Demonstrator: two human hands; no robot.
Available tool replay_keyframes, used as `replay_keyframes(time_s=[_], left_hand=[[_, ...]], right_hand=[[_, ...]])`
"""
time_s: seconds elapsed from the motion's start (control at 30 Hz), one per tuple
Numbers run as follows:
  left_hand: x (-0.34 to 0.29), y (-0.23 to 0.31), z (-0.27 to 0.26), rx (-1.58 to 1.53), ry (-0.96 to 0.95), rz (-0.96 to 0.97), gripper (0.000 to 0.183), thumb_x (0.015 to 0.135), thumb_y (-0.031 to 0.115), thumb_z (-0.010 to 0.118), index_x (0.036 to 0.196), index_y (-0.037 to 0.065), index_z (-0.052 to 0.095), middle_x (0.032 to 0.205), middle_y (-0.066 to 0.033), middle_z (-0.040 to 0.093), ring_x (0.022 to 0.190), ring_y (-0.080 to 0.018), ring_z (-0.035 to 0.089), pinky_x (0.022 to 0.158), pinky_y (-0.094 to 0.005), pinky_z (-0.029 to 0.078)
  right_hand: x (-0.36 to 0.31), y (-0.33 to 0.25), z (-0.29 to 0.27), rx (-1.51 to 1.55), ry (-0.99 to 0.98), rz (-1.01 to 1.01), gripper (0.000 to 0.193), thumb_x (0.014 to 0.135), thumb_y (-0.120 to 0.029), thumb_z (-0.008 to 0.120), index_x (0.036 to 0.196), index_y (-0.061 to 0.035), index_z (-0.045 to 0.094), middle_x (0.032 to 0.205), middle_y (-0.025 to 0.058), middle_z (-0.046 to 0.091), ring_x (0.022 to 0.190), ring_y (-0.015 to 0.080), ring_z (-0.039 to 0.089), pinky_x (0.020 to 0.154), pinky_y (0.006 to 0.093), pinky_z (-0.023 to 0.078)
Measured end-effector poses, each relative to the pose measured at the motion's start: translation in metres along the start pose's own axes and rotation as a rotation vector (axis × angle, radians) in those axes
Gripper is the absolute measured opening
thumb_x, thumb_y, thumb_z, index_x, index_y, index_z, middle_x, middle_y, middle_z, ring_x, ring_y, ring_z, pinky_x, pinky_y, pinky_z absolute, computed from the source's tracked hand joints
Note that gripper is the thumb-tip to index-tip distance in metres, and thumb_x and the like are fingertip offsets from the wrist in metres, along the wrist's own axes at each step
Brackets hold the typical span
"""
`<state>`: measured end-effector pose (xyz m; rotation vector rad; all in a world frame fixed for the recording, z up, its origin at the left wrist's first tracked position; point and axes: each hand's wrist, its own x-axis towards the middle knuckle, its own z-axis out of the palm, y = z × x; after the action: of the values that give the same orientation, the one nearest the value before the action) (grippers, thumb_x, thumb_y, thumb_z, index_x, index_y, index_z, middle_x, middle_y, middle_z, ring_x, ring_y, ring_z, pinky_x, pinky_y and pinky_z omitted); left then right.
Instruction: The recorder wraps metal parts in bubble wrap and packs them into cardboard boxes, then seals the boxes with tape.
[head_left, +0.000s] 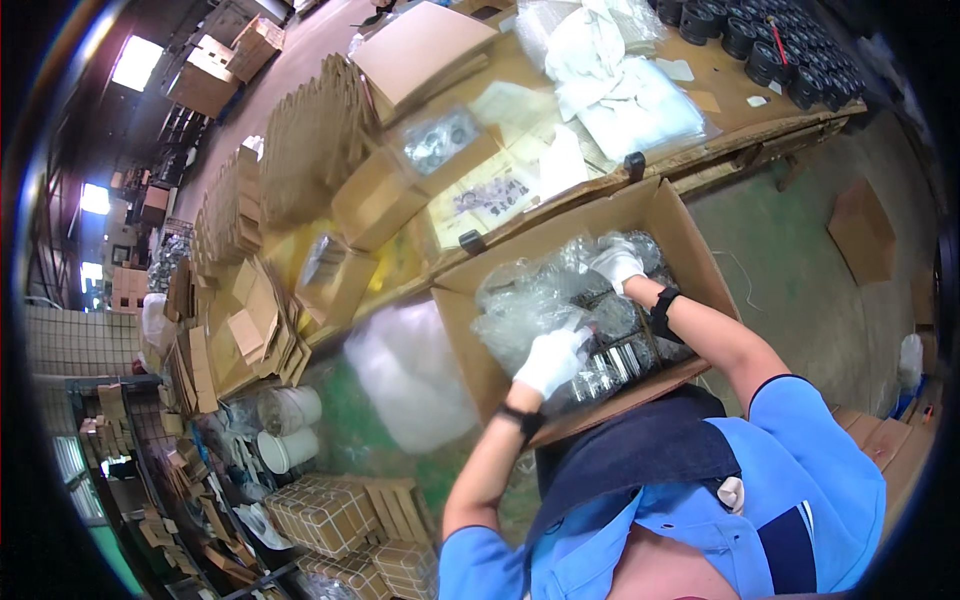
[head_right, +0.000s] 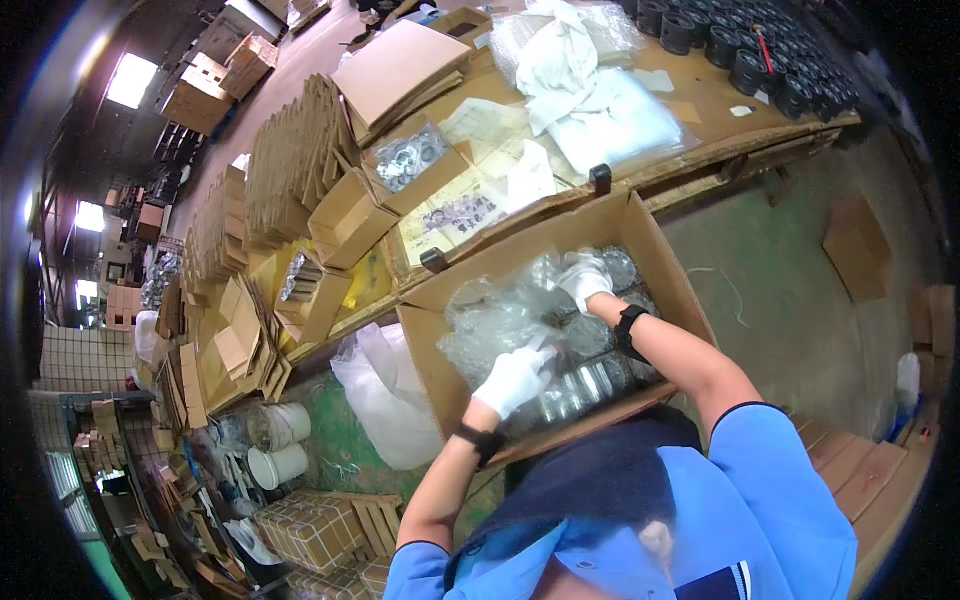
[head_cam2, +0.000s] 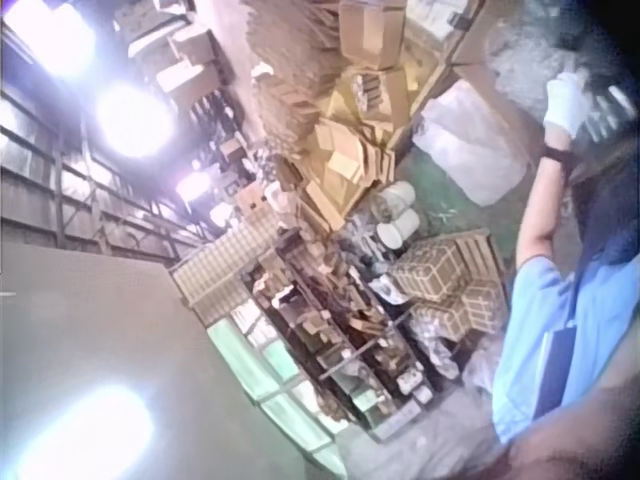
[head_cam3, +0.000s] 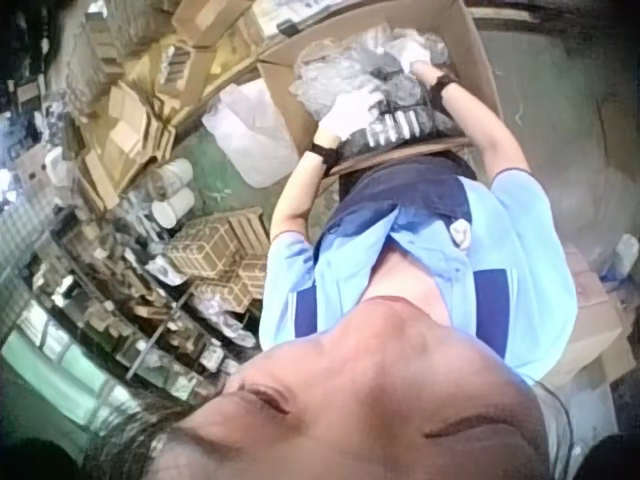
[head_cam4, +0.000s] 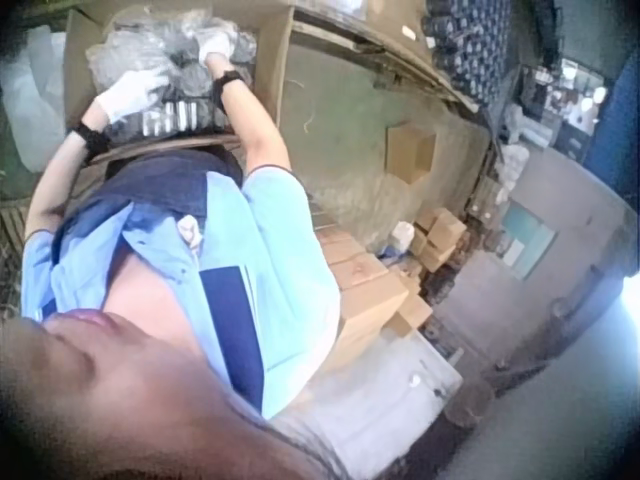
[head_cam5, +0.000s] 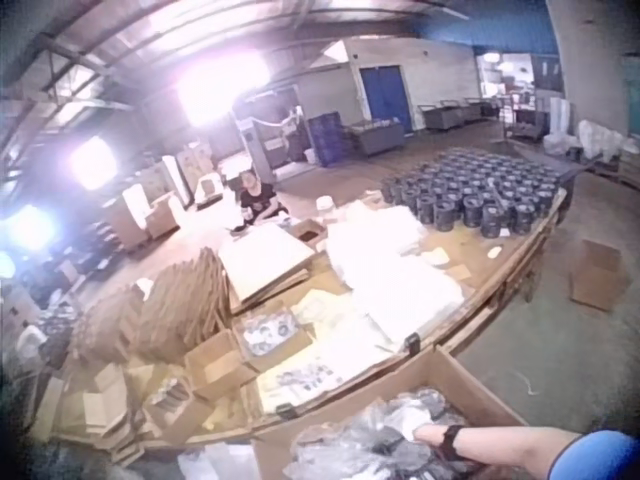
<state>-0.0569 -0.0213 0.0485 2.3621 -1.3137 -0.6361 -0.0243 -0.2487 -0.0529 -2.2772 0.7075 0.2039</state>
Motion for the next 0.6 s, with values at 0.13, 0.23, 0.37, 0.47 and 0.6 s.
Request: replay_keyframes(time_s=[0.13, 0.23, 0.37, 0.47, 0.6], left_hand=[[-0.018, -0.086, 0.042, 0.139, -0.194, -0.517, 0.034, 0.085, 0.029, 0.052, 0.112, 0.012, 0.063, 0.105, -0.0193, 0.066, 0.098, -0.0364, 0.062, 0.083, -0.0462, 0.049], [-0.019, -0.079, 0.025, 0.019, 0.117, -0.469, 0.033, 0.084, 0.029, 0.052, 0.102, 0.005, 0.067, 0.099, -0.0211, 0.066, 0.098, -0.0365, 0.062, 0.087, -0.0428, 0.049], [-0.013, -0.019, -0.041, -0.252, 0.598, -0.413, 0.041, 0.077, 0.022, 0.065, 0.114, 0.006, 0.062, 0.11, -0.0181, 0.064, 0.104, -0.0337, 0.061, 0.093, -0.0425, 0.047], [0.002, 0.02, -0.077, -0.202, 0.788, -0.19, 0.05, 0.07, 0.014, 0.072, 0.119, 0.007, 0.06, 0.115, -0.0139, 0.062, 0.104, -0.0292, 0.061, 0.092, -0.0393, 0.047], [0.004, 0.007, -0.059, -0.445, 0.509, -0.185, 0.039, 0.076, 0.011, 0.069, 0.114, 0.003, 0.061, 0.099, -0.0101, 0.064, 0.086, -0.019, 0.063, 0.078, -0.03, 0.05]], right_hand=[[-0.029, -0.041, -0.012, 0.125, 0.178, -0.142, 0.04, 0.078, -0.044, 0.064, 0.102, -0.0114, 0.067, 0.1, 0.0181, 0.066, 0.097, 0.0357, 0.061, 0.085, 0.0412, 0.049], [-0.061, -0.063, -0.071, 0.274, 0.156, -0.131, 0.028, 0.08, -0.035, 0.068, 0.092, -0.0098, 0.064, 0.089, 0.0166, 0.067, 0.089, 0.0345, 0.063, 0.078, 0.0417, 0.05], [-0.09, -0.076, -0.107, 0.223, 0.228, -0.292, 0.016, 0.082, -0.023, 0.067, 0.087, -0.0091, 0.061, 0.084, 0.0139, 0.067, 0.081, 0.033, 0.065, 0.072, 0.0405, 0.052], [-0.104, -0.072, -0.107, 0.09, -0.098, -0.504, 0.024, 0.081, -0.033, 0.067, 0.094, -0.0135, 0.063, 0.087, 0.0123, 0.068, 0.086, 0.03, 0.067, 0.077, 0.0391, 0.054], [-0.108, -0.075, -0.099, 0.072, -0.357, -0.559, 0.037, 0.08, -0.043, 0.068, 0.104, -0.0141, 0.064, 0.091, 0.0121, 0.069, 0.087, 0.0303, 0.067, 0.079, 0.0361, 0.053]])
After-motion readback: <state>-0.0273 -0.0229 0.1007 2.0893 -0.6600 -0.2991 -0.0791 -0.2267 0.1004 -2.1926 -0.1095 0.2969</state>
